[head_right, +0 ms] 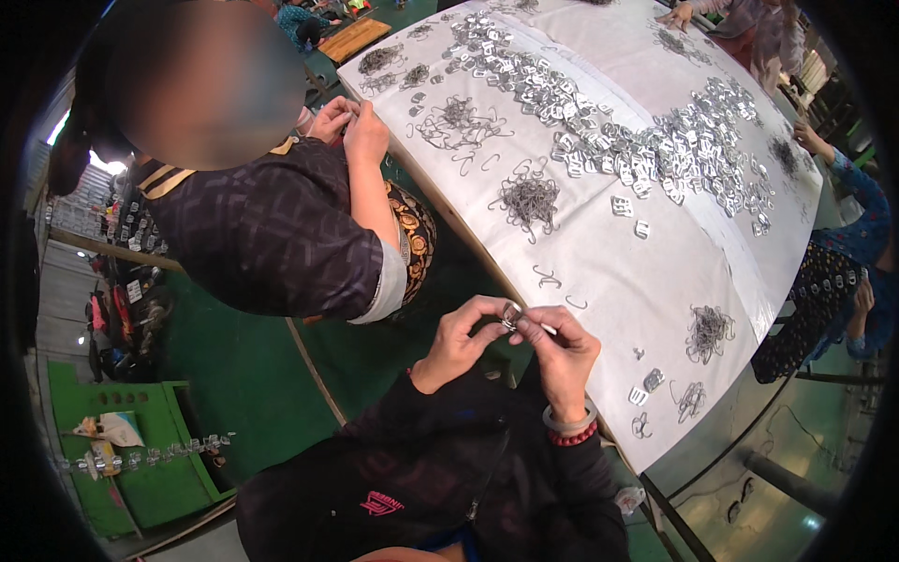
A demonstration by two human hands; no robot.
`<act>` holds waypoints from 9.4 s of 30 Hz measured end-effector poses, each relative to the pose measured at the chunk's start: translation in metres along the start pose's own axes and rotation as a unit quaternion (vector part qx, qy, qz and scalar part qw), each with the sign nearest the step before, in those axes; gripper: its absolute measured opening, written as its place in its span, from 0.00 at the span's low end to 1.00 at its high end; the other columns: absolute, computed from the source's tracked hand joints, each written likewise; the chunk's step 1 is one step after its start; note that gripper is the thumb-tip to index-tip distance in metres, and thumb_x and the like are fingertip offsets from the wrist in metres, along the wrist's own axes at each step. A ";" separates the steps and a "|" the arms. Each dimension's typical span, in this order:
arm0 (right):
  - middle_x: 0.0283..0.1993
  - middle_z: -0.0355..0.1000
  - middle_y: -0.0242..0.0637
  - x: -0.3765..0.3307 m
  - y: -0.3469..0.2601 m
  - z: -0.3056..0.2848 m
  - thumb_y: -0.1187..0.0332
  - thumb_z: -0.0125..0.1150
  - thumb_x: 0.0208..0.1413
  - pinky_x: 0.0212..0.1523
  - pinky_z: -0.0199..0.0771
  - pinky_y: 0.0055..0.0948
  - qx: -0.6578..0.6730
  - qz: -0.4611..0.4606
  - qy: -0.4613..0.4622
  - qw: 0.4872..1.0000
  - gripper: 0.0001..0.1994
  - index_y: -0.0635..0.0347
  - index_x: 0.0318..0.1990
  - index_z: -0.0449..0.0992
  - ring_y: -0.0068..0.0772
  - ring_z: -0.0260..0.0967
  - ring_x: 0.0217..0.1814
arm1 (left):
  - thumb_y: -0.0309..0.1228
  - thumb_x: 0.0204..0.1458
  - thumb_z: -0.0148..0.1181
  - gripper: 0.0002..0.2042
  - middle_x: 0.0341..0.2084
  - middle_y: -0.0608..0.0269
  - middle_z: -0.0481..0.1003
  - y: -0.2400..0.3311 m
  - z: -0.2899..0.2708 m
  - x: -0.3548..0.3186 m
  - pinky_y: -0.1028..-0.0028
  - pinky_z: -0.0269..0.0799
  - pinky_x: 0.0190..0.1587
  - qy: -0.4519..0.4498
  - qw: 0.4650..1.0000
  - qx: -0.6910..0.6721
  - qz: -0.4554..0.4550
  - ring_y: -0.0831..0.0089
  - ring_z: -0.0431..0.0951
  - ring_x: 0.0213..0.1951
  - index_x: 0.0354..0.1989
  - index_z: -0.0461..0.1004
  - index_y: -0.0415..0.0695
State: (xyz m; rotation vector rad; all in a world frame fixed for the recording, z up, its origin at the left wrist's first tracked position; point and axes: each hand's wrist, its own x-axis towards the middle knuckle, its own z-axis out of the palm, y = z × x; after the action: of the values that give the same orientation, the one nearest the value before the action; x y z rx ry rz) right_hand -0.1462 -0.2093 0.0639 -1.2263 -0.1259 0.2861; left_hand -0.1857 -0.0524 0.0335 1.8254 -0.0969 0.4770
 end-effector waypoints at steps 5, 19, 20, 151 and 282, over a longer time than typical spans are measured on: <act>0.37 0.74 0.43 0.000 0.001 -0.003 0.89 0.62 0.49 0.34 0.76 0.23 -0.016 0.002 -0.037 0.999 0.06 0.74 0.35 0.78 0.30 0.75 0.32 | 0.32 0.61 0.55 0.11 0.35 0.53 0.79 -0.072 -0.009 0.075 0.67 0.73 0.39 0.110 0.987 0.029 -0.117 0.63 0.79 0.39 0.42 0.75 0.34; 0.34 0.73 0.43 -0.006 0.001 -0.009 0.89 0.60 0.49 0.31 0.76 0.23 -0.018 0.013 -0.036 0.999 0.05 0.73 0.32 0.77 0.29 0.72 0.29 | 0.18 0.51 0.51 0.05 0.35 0.45 0.71 -0.155 -0.015 0.176 0.56 0.71 0.44 0.091 0.937 0.335 -0.032 0.48 0.73 0.42 0.35 0.69 0.33; 0.34 0.73 0.43 -0.009 0.001 -0.009 0.89 0.60 0.49 0.31 0.76 0.23 -0.023 0.013 -0.037 0.999 0.06 0.73 0.32 0.77 0.29 0.72 0.29 | 0.17 0.50 0.50 0.05 0.36 0.45 0.71 -0.149 -0.017 0.172 0.56 0.71 0.44 0.098 0.952 0.288 -0.017 0.48 0.73 0.41 0.36 0.68 0.34; 0.35 0.76 0.43 0.173 0.009 -0.140 0.72 0.57 0.57 0.38 0.76 0.29 -0.384 -0.043 0.133 0.912 0.14 0.66 0.49 0.78 0.33 0.74 0.33 | 0.18 0.58 0.56 0.04 0.35 0.57 0.75 0.022 -0.028 0.023 0.72 0.72 0.47 -0.037 0.992 -0.110 -0.049 0.71 0.76 0.40 0.40 0.69 0.37; 0.38 0.78 0.35 0.120 -0.052 -0.054 0.76 0.59 0.58 0.37 0.73 0.21 -0.206 -0.099 -0.225 0.947 0.08 0.67 0.45 0.77 0.21 0.73 0.37 | 0.26 0.56 0.62 0.06 0.31 0.66 0.79 0.016 -0.006 0.058 0.81 0.71 0.36 -0.012 0.982 -0.183 -0.046 0.84 0.74 0.30 0.39 0.75 0.38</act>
State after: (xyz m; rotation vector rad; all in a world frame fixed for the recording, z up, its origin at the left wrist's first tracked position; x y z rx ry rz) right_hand -0.0105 -0.2406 0.0872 -1.5302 -0.7327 0.3722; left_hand -0.1393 -0.0418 0.0711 1.4686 -0.1085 0.3451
